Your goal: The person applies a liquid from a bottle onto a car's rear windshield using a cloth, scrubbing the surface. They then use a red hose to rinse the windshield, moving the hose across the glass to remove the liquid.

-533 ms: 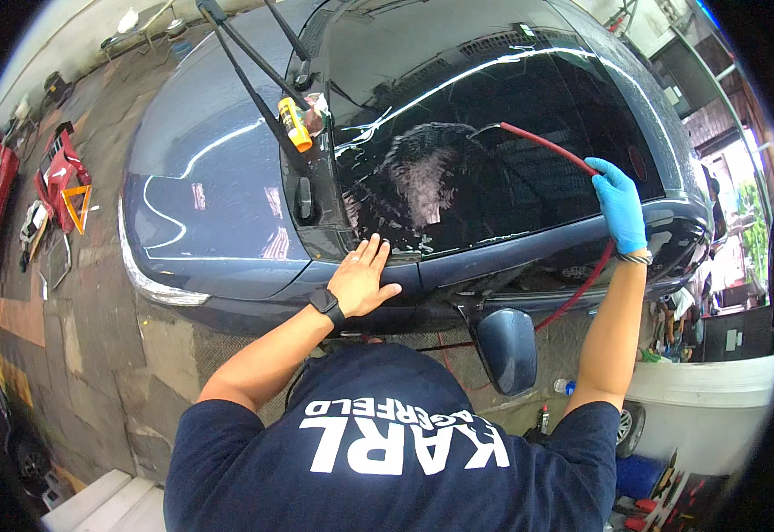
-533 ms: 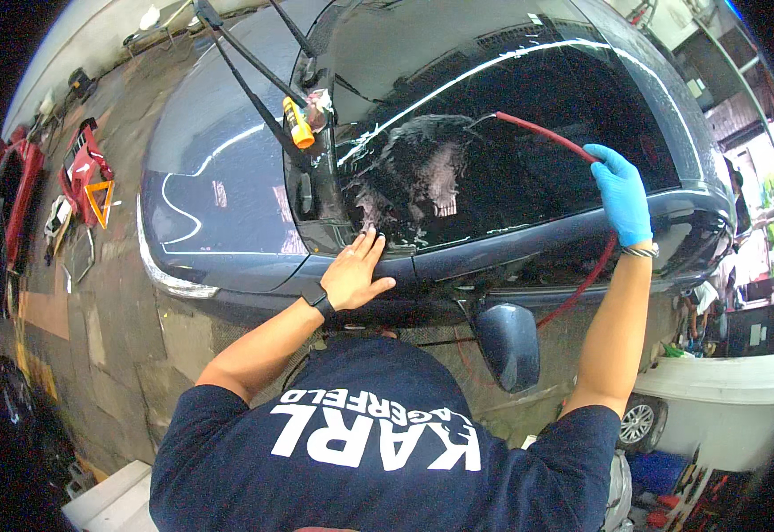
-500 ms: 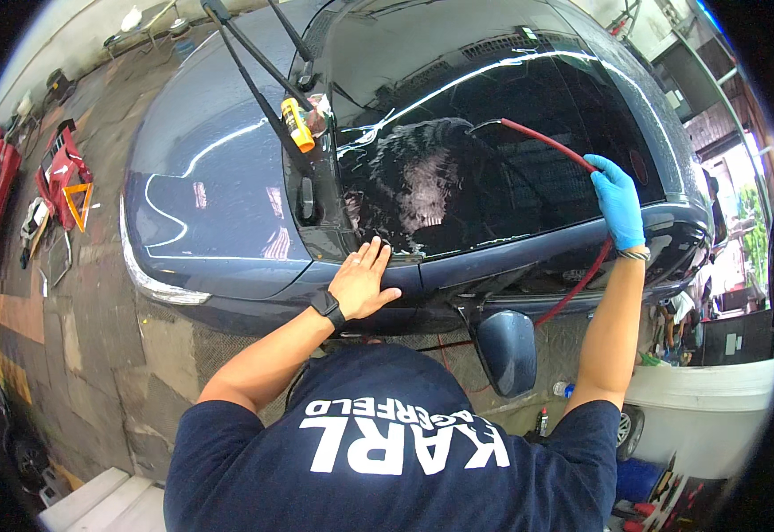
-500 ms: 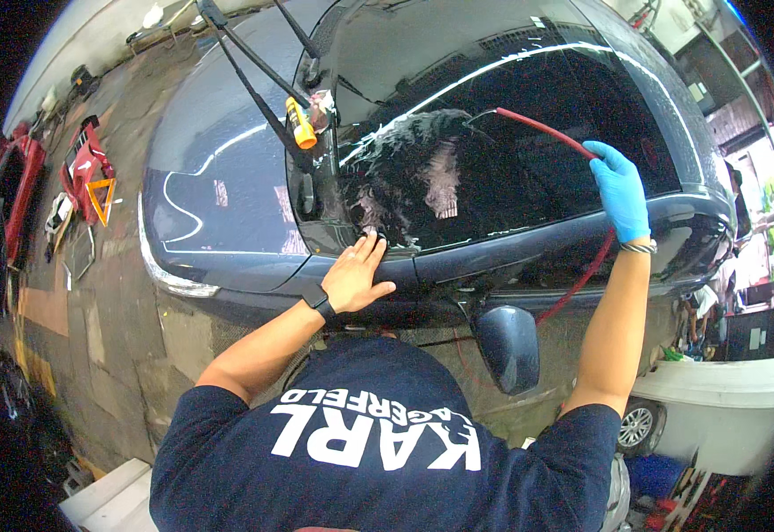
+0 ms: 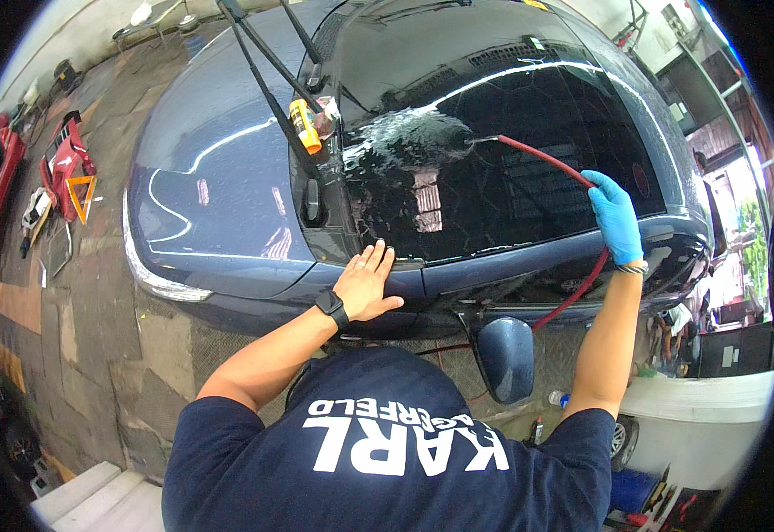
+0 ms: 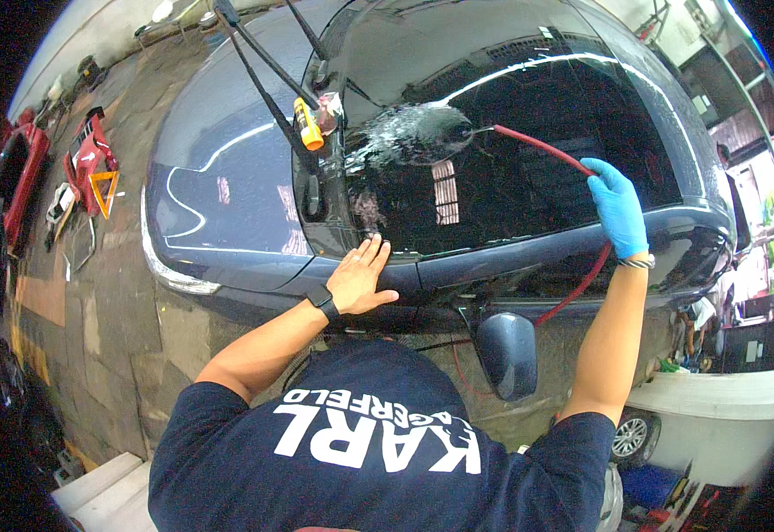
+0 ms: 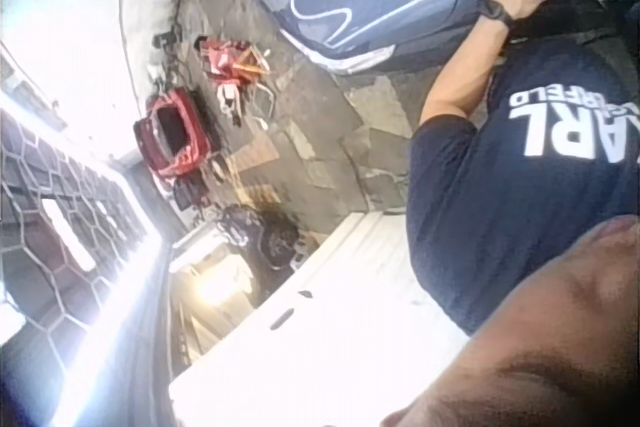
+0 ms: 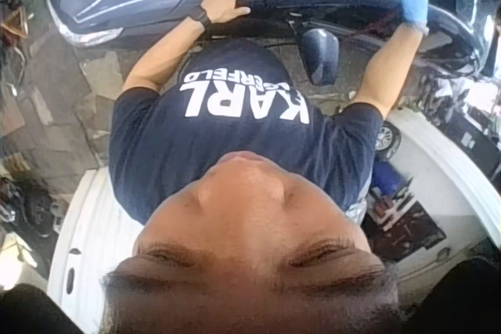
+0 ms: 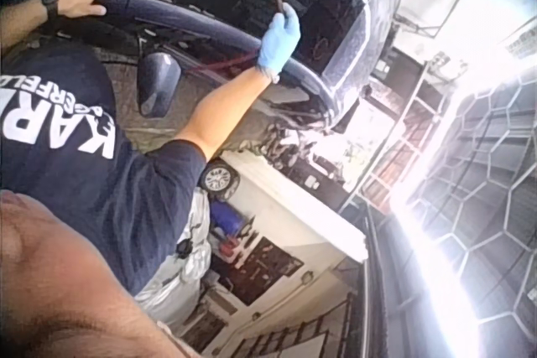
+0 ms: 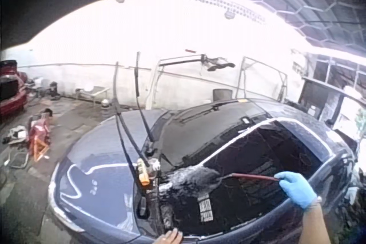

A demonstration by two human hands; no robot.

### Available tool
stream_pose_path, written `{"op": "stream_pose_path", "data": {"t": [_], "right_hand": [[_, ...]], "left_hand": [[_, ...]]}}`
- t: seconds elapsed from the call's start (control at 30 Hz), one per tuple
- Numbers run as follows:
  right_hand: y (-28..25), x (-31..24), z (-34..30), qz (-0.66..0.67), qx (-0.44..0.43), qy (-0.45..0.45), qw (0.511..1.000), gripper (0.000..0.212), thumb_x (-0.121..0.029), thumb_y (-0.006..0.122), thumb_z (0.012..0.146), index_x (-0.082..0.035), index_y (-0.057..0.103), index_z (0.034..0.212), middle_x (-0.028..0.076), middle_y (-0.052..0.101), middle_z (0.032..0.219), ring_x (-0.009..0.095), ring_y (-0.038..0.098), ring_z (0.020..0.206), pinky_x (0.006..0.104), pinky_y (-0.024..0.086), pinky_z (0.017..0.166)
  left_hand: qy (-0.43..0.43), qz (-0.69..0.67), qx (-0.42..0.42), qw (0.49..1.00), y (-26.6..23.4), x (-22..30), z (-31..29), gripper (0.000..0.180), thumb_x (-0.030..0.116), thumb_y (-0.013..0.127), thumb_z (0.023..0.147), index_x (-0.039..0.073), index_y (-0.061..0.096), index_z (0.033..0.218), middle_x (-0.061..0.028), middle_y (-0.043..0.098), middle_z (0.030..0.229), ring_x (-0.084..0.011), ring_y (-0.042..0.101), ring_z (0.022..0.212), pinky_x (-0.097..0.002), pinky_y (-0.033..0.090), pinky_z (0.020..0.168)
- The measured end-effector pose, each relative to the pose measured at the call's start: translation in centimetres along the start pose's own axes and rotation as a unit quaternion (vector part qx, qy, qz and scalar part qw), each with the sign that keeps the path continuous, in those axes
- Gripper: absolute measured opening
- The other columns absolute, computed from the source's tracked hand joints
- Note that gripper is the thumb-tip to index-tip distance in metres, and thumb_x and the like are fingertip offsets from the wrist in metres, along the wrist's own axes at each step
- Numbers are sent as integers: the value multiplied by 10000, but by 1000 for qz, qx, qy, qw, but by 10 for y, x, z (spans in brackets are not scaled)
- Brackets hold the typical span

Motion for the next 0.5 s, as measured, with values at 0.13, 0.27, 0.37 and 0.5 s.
{"op": "stream_pose_path", "data": {"t": [0.13, 0.27, 0.37, 0.5], "right_hand": [[-7, -1, -23, -27, 3, 5, 1000, 328, -83, 603, 1049, -24, 695, 1358, -56, 641, 955, 28, 488, 802, 212, 429, 718], [-13, -23, -60, -97, 16, 24, 995, 347, -59, 608, 1028, -14, 706, 1358, -38, 691, 1031, 42, 521, 838, 219, 454, 762], [-20, -20, -92, -67, 9, 55, 996, 348, -58, 605, 1028, -17, 707, 1358, -41, 684, 1018, 44, 517, 822, 220, 448, 745], [-19, -11, -123, -4, 25, 117, 993, 350, -86, 592, 1059, -53, 699, 1391, -76, 596, 900, 22, 453, 751, 197, 381, 653]], "left_hand": [[-6, 11, 36, 999, 7, 4, -2, 1042, 633, 639, 951, -55, 263, 1637, -328, 255, 1693, -465, 292, 1568, -562, 235, 1282], [-46, 33, 72, 996, 10, 0, 5, 1034, 690, 561, 972, -61, 287, 1627, -323, 284, 1684, -462, 291, 1569, -562, 187, 1292], [-92, 49, 74, 992, 0, -13, 18, 1041, 731, 481, 992, -76, 291, 1622, -330, 286, 1682, -451, 277, 1578, -561, 163, 1298], [-122, 66, 65, 988, -3, -45, 39, 1080, 782, 376, 1005, -83, 247, 1638, -331, 250, 1698, -431, 237, 1600, -551, 149, 1304]]}}
Point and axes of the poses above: each hand's wrist, its own z-axis towards the middle knuckle, its own y-axis out of the palm, x = y × z, the point moved 1 cm from there along z, towards the middle knuckle
